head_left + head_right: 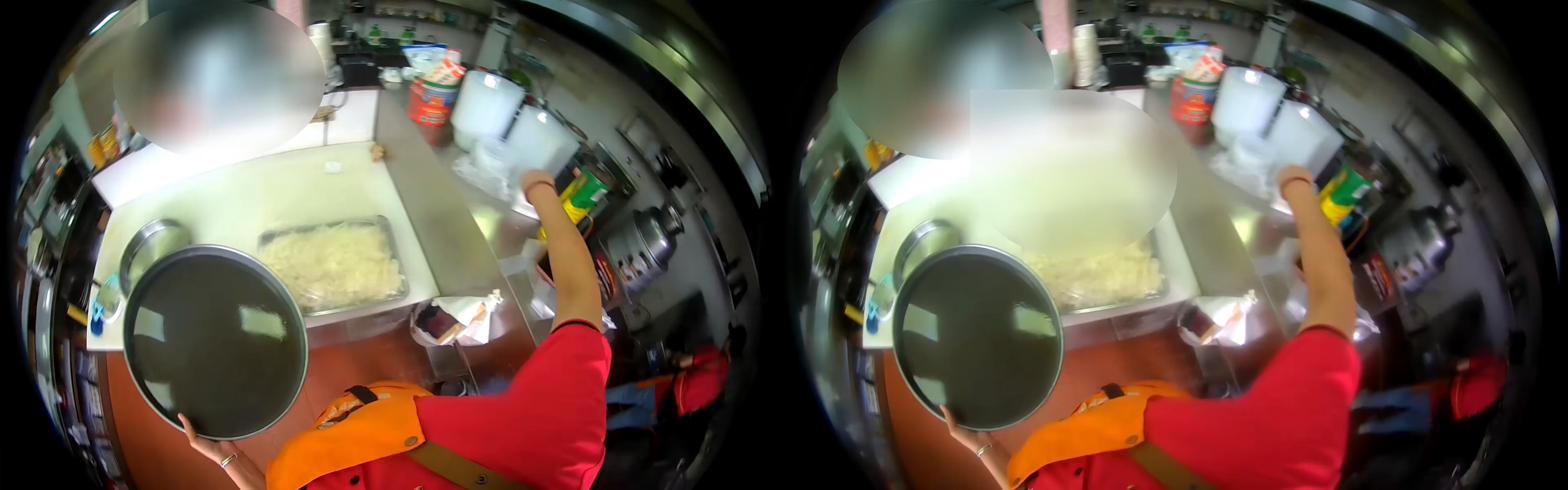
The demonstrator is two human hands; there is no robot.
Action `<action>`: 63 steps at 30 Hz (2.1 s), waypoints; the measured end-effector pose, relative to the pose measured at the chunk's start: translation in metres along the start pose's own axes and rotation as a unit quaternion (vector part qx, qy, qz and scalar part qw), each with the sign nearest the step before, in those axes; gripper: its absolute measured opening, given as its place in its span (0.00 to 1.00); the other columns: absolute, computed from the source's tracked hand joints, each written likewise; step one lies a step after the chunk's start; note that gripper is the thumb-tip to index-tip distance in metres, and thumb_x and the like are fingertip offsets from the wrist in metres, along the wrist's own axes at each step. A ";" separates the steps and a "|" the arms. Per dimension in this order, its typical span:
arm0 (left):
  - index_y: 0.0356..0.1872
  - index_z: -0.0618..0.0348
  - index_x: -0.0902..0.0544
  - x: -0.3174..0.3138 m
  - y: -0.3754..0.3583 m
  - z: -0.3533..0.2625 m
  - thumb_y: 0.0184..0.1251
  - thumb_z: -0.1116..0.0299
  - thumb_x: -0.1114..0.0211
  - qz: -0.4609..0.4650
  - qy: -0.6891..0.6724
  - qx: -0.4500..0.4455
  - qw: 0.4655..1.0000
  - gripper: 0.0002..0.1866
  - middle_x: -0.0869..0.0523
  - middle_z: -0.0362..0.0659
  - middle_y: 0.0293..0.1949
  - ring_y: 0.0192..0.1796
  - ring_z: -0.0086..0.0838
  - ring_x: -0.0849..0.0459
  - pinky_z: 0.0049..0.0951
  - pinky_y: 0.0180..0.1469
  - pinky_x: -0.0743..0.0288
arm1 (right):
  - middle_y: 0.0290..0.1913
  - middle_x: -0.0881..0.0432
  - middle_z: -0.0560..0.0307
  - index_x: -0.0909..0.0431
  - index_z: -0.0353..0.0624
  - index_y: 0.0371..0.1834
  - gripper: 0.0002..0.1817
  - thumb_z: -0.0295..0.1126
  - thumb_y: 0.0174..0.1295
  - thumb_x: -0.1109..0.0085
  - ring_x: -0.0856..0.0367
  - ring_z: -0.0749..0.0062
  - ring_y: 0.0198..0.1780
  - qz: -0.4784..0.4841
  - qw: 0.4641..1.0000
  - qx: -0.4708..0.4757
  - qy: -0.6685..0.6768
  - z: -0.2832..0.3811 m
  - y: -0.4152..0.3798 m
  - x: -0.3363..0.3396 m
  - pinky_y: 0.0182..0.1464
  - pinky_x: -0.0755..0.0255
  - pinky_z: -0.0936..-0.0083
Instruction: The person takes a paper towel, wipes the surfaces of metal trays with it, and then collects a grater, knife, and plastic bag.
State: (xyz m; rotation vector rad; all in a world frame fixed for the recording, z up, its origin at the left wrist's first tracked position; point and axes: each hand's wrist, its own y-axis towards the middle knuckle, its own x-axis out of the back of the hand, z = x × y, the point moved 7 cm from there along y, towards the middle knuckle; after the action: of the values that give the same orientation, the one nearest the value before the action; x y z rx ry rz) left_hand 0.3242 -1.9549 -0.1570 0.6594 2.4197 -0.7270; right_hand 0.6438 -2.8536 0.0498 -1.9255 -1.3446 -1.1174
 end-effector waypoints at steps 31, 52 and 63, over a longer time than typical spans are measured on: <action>0.67 0.74 0.27 -0.103 -0.008 0.051 0.69 0.55 0.33 0.091 0.073 0.085 0.990 0.34 0.24 0.53 0.68 0.65 0.43 0.23 0.38 0.68 0.30 | 0.43 0.12 0.49 0.12 0.53 0.41 0.12 0.30 0.60 0.45 0.13 0.51 0.47 -0.079 0.983 0.107 0.124 0.019 -0.066 0.036 0.49 0.21 0.55; 0.68 0.76 0.29 -0.094 -0.030 0.047 0.67 0.54 0.32 0.079 0.087 0.065 0.991 0.38 0.26 0.55 0.69 0.66 0.45 0.23 0.38 0.70 0.30 | 0.46 0.12 0.42 0.11 0.42 0.41 0.14 0.35 0.60 0.43 0.13 0.48 0.50 0.026 0.992 0.109 0.056 0.022 -0.058 0.028 0.53 0.20 0.56; 0.67 0.77 0.28 -0.093 -0.029 0.047 0.68 0.56 0.32 0.080 0.075 0.076 0.991 0.36 0.26 0.56 0.70 0.66 0.44 0.24 0.39 0.69 0.30 | 0.36 0.12 0.44 0.12 0.45 0.32 0.12 0.38 0.56 0.43 0.13 0.46 0.41 -0.119 0.970 0.066 0.204 -0.008 -0.033 0.027 0.47 0.20 0.55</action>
State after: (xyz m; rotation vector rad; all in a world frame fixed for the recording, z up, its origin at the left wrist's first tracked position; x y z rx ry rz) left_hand 0.3927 -2.0329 -0.1248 0.9893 2.4274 -0.8253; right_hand 0.6147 -2.8348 0.0761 -1.3691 -1.3950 -1.4086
